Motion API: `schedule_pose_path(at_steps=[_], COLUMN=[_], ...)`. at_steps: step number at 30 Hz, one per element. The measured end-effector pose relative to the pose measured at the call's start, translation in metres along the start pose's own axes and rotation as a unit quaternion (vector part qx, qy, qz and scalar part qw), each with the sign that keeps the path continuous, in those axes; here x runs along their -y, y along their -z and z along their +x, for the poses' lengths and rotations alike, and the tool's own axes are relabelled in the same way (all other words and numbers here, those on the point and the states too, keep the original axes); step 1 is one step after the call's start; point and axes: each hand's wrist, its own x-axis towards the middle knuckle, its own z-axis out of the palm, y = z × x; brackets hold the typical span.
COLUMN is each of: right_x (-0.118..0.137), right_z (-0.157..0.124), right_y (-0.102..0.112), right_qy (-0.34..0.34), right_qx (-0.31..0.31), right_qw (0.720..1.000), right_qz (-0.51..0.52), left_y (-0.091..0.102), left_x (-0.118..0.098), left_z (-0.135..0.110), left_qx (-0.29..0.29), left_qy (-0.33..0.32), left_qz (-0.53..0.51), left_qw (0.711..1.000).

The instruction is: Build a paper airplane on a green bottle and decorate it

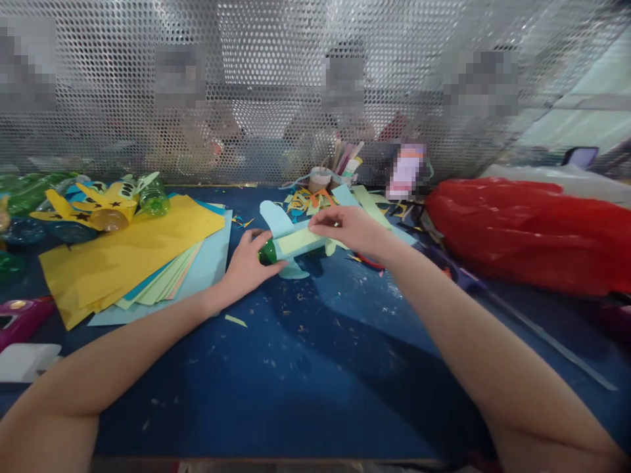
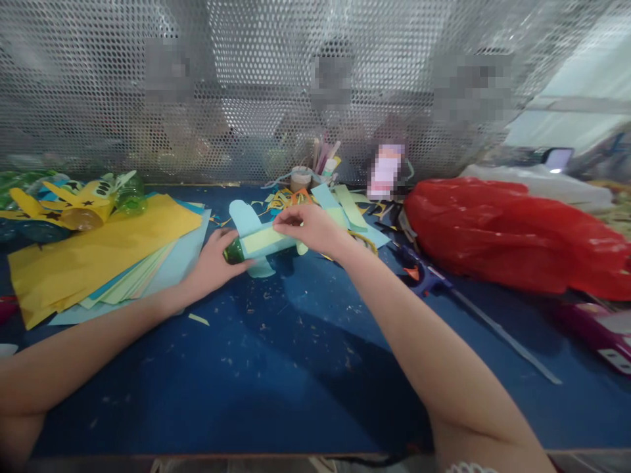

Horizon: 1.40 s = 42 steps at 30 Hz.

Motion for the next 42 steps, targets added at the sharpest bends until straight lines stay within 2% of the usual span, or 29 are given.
schedule_pose_path(at_steps=[7, 17, 26, 36, 42], right_x=[-0.005, -0.007, -0.007, -0.006, -0.013], right_z=[0.002, 0.002, 0.003, 0.003, 0.003], right_y=[-0.007, -0.015, -0.016, -0.019, -0.023], right_qy=[-0.035, -0.055, -0.044, -0.045, 0.005], right_qx=[-0.001, -0.004, -0.004, -0.008, -0.048], right_qw=[0.999, 0.998, 0.999, 0.998, 0.995], right_qz=[0.015, 0.042, 0.014, -0.034, -0.088], left_y=[0.002, 0.004, 0.002, 0.001, 0.000], left_x=[-0.002, -0.001, -0.003, 0.000, -0.001], left_z=[-0.001, -0.001, 0.000, 0.002, 0.002], left_qx=[0.011, 0.022, -0.006, -0.008, -0.012], left_qy=[0.005, 0.010, 0.016, 0.012, 0.009], left_qz=[-0.033, -0.024, -0.032, -0.035, -0.029], left_qw=[0.999, 0.999, 0.999, 0.999, 0.999])
